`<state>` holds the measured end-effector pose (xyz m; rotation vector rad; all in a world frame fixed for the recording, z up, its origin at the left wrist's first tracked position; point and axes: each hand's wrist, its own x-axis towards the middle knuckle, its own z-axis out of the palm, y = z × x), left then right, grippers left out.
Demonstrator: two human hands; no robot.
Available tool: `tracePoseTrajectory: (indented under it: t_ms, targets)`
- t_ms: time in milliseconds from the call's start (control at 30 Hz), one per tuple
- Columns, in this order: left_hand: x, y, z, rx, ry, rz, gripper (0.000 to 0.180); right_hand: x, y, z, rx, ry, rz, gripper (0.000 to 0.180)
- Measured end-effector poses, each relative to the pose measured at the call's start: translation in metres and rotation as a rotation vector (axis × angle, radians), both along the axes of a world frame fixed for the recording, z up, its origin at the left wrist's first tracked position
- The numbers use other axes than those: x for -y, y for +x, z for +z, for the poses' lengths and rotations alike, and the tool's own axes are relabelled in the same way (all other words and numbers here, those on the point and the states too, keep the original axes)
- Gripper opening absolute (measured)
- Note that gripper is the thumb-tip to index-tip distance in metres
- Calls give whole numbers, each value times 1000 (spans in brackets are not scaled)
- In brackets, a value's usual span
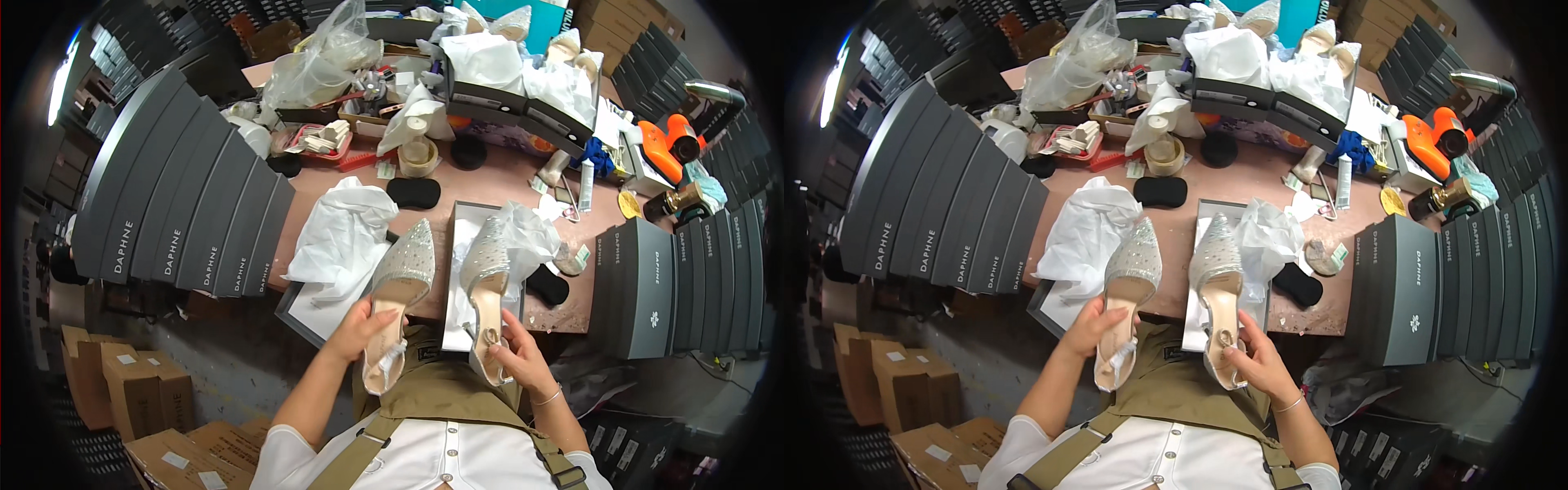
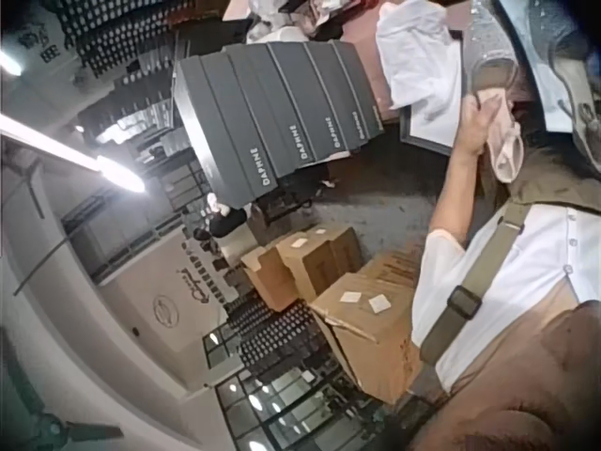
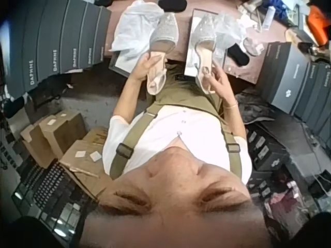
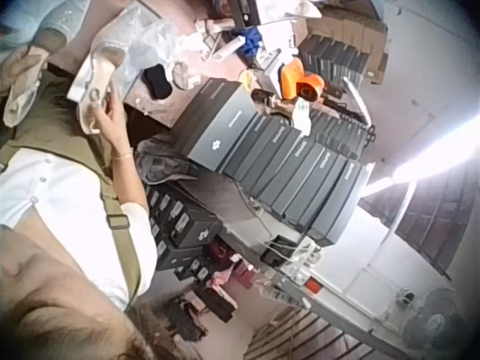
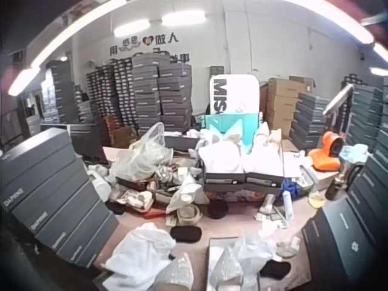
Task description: Cleaning, wrapping, and packing high-heeled shoes into a shoebox.
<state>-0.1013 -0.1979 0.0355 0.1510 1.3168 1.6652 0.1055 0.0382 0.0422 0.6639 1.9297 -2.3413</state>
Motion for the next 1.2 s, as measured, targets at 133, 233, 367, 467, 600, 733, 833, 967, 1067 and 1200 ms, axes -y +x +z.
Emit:
tracePoseTrajectory:
  t_ms: [133, 233, 367, 467, 600, 733, 833, 967, 1067, 1200]
  targets:
    - [-2, 25, -12, 4, 78, 11, 36, 10, 10, 2, 22, 22, 32, 68]
    - [-3, 34, -16, 5, 84, -7, 36, 14, 13, 7, 11, 103, 75, 68]
    - [1, 34, -17, -40, 79, -30, 37, 16, 17, 4, -7, 168, 78, 67]
    - [7, 29, -26, -104, 145, -68, 43, 16, 19, 2, -39, 246, 70, 67]
    - [14, 26, -33, -147, 152, -107, 50, 13, 21, 4, -63, 348, 74, 64]
    - [15, 26, -30, -248, 97, -101, 51, 13, 24, 3, -78, 373, 59, 63]
    - [14, 28, -21, -322, 70, -89, 50, 15, 25, 6, -54, 338, 39, 63]
    - [12, 29, -23, -361, 54, -78, 44, 16, 28, 4, -56, 330, 40, 63]
    - [8, 28, -15, 81, 58, -13, 38, 7, 23, 1, -81, 211, -14, 64]
    - [6, -1, -17, 363, 266, 78, 45, -29, -24, 21, -119, 120, -167, 63]
